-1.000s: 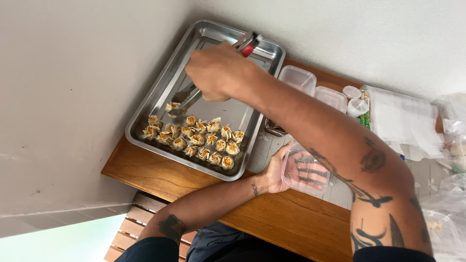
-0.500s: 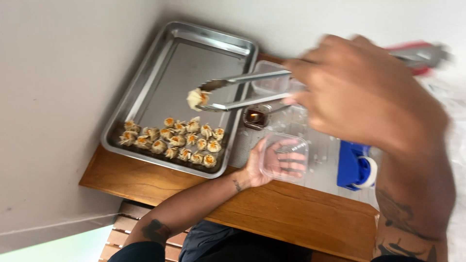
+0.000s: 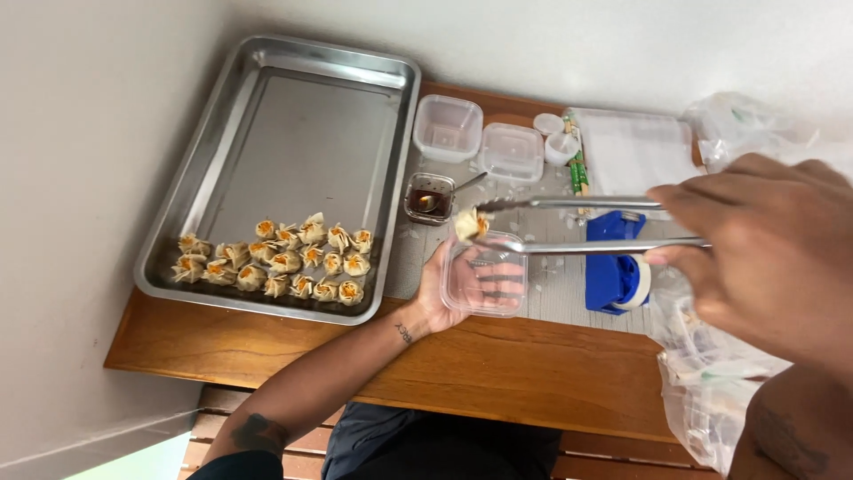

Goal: Packing dim sum into plastic containers using tongs and portioning sauce into small cups with a spoon.

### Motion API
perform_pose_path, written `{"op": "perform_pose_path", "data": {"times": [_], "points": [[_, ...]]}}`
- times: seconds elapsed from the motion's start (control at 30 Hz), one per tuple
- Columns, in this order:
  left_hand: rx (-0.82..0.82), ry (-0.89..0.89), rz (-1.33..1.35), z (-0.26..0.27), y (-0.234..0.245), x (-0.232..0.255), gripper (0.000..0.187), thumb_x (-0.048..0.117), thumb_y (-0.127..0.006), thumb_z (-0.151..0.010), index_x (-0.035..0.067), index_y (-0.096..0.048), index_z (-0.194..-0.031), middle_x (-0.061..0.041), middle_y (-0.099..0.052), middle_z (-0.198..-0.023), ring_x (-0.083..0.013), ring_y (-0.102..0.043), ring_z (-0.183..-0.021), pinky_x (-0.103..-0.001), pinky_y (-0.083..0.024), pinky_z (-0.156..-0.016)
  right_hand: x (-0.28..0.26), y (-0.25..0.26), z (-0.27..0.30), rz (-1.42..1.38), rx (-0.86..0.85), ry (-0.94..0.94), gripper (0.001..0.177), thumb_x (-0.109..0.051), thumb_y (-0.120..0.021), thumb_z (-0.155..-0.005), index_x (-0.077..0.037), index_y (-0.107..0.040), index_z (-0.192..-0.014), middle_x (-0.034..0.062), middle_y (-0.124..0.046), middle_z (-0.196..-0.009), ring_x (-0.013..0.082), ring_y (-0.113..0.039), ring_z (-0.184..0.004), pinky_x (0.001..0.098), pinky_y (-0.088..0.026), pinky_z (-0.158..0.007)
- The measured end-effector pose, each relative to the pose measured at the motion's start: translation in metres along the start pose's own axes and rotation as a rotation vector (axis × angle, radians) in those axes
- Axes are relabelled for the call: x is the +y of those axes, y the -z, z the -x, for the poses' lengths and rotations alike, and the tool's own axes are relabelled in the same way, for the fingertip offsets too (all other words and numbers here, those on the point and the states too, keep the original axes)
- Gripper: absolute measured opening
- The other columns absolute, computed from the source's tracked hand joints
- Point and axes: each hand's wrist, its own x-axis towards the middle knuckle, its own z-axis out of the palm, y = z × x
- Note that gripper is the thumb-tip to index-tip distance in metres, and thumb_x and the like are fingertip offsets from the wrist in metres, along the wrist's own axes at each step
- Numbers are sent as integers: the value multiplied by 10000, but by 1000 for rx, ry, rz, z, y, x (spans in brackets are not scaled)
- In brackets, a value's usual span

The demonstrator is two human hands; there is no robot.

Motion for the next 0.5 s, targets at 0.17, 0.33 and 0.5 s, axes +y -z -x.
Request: {"op": "perform_pose_path", "data": {"times": [0.17, 0.33, 0.5], "points": [[41, 32, 72, 0, -8, -1, 763, 611, -483, -1028, -14, -502, -1465, -337, -569, -1295, -543, -643, -1102, -686, -519, -950, -22, 2, -11, 144, -455, 133, 477, -418, -586, -889, -212, -556, -1319, -6, -742, -1147, 205, -727, -1067, 452, -605, -998], [82, 69, 82, 0, -5, 0, 804, 668, -442, -1013, 40, -477, -1515, -377, -542, -1383, -566, -579, -1195, -714, -455, -999, -44, 5, -17, 237, -441, 212, 376, -273, -654, -847, -165, -592, -1201, 4, -730, -1069, 240, -688, -1034, 448, -566, -870], [133, 52, 100, 0, -8, 0, 769, 648, -470, -1006, 40, -516, -1473, -359, -515, -1400, -586, -586, -1155, -736, -465, -970, -54, 4, -22, 352, -292, 261, 204, -258, -647, -844, -211, -634, -1042, -11, -731, -914, 249, -694, -929, 417, -525, -794]]}}
